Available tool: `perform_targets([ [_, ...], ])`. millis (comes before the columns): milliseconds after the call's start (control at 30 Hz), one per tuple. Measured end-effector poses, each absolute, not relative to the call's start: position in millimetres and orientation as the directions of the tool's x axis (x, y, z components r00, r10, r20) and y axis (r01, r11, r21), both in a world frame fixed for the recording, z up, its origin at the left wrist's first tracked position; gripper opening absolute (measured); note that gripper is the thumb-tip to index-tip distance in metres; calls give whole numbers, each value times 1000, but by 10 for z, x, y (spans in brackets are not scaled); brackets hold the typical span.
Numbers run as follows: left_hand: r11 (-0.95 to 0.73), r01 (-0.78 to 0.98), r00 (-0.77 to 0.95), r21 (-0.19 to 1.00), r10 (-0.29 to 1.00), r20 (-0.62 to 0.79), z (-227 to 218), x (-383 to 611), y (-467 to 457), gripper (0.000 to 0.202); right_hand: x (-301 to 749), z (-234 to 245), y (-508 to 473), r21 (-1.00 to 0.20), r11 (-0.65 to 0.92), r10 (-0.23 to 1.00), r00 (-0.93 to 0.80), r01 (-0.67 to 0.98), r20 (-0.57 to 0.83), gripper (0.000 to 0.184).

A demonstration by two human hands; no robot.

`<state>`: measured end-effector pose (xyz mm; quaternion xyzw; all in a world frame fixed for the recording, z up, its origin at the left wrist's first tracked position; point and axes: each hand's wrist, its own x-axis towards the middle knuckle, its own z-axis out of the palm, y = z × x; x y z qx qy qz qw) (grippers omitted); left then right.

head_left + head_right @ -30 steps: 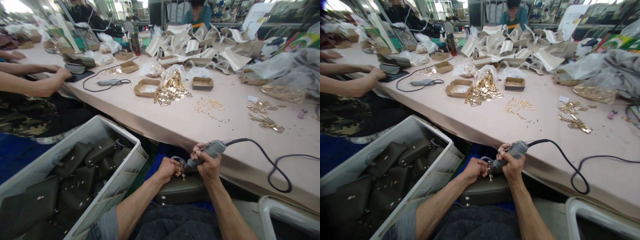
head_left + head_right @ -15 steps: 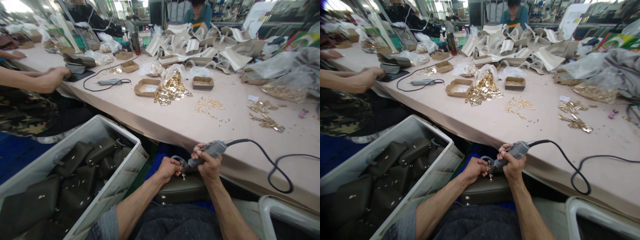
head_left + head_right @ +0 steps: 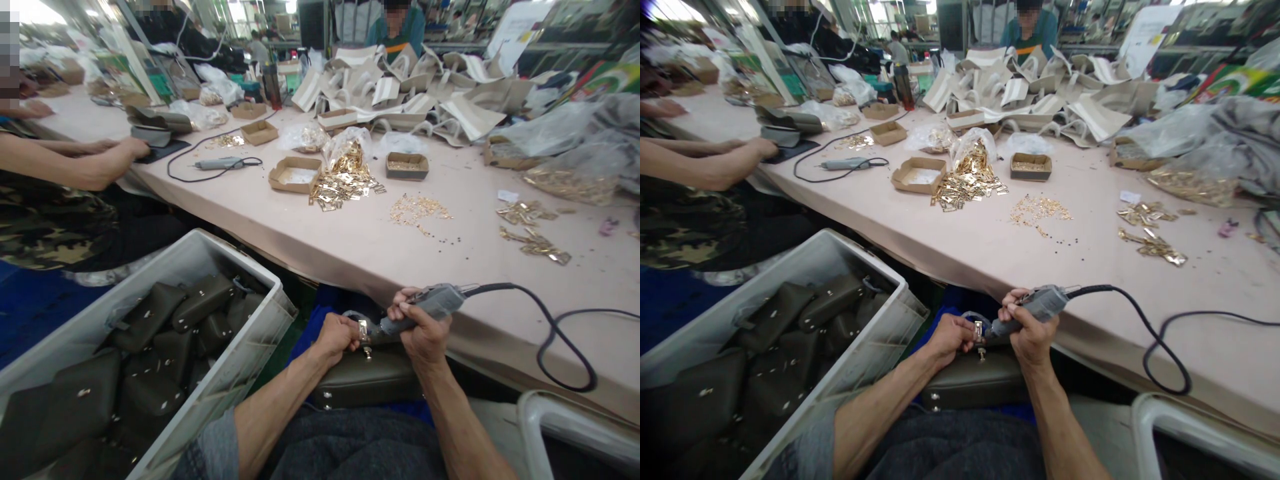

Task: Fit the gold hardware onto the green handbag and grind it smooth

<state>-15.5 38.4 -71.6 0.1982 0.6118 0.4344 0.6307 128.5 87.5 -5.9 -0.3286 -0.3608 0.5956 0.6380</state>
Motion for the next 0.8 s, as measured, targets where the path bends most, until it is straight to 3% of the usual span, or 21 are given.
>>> perform_targets([
  [800, 565, -412, -99, 715, 753, -651, -784, -153, 412, 10, 1169, -56, 767, -876, 156, 986, 13, -456, 169, 18],
])
